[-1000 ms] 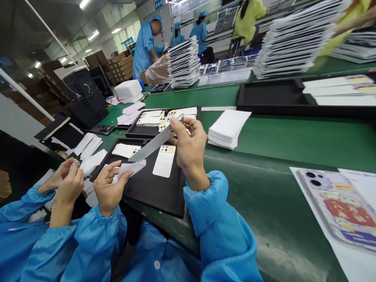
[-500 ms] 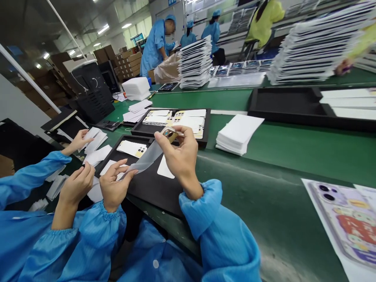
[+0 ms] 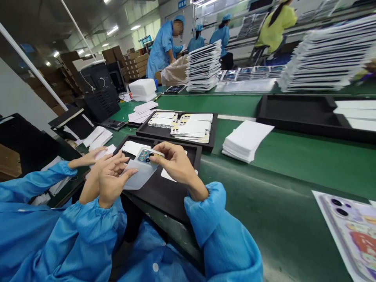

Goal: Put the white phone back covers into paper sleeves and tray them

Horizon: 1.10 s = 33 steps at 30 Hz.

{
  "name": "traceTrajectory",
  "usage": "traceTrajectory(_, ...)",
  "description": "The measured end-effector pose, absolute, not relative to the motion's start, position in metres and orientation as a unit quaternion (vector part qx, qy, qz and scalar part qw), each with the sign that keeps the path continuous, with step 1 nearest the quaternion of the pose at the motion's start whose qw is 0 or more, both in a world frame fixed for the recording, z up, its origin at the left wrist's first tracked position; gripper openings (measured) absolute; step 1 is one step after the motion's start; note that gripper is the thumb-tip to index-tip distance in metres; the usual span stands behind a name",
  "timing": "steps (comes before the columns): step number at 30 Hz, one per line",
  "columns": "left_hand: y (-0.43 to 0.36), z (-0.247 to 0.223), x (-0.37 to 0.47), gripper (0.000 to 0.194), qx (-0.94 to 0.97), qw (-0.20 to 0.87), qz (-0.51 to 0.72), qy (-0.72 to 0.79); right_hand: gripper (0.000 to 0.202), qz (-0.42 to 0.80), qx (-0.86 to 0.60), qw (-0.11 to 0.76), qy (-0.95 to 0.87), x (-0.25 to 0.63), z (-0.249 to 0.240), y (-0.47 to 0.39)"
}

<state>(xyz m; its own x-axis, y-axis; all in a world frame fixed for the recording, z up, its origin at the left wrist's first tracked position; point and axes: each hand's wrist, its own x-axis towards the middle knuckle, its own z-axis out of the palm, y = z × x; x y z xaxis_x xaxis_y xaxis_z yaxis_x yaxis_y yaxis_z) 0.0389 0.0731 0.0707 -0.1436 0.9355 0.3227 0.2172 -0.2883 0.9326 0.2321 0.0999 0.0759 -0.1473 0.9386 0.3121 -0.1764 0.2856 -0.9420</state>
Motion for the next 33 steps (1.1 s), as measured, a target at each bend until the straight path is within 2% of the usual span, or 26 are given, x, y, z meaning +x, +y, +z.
traceTrajectory(7,0.075,0.078,0.041,0.037,0.593,0.372,0.548,0.459,0.039,0.539,-0.302,0.501,-0.607,0.234,0.073,0.102)
traceTrajectory(11,0.079,0.080,0.040,0.036,0.616,0.355,0.532,0.459,0.038,0.541,-0.306,0.492,-0.610,0.236,0.075,0.101)
traceTrajectory(13,0.077,0.081,0.040,0.036,0.634,0.302,0.535,0.469,0.040,0.536,-0.316,0.507,-0.597,0.236,0.076,0.100)
traceTrajectory(17,0.054,0.077,0.041,0.047,0.664,0.095,0.569,0.477,0.042,0.521,-0.330,0.582,-0.530,0.230,0.074,0.101)
traceTrajectory(19,0.039,0.069,0.042,0.034,0.673,0.062,0.581,0.454,0.040,0.502,-0.332,0.647,-0.468,0.226,0.072,0.103)
traceTrajectory(21,0.030,0.059,0.045,0.013,0.680,0.144,0.561,0.450,0.038,0.491,-0.322,0.704,-0.399,0.222,0.072,0.103)
traceTrajectory(22,0.028,0.055,0.047,0.009,0.666,0.220,0.545,0.459,0.038,0.494,-0.313,0.722,-0.370,0.220,0.072,0.102)
traceTrajectory(24,0.033,0.051,0.052,0.018,0.583,0.394,0.533,0.469,0.038,0.509,-0.300,0.733,-0.337,0.214,0.074,0.099)
traceTrajectory(26,0.044,0.054,0.057,0.036,0.464,0.521,0.569,0.435,0.038,0.528,-0.296,0.722,-0.335,0.208,0.075,0.095)
traceTrajectory(28,0.055,0.060,0.059,0.043,0.373,0.566,0.626,0.386,0.037,0.541,-0.296,0.705,-0.349,0.203,0.075,0.093)
traceTrajectory(33,0.068,0.072,0.052,0.040,0.296,0.552,0.686,0.371,0.042,0.568,-0.300,0.619,-0.452,0.210,0.077,0.092)
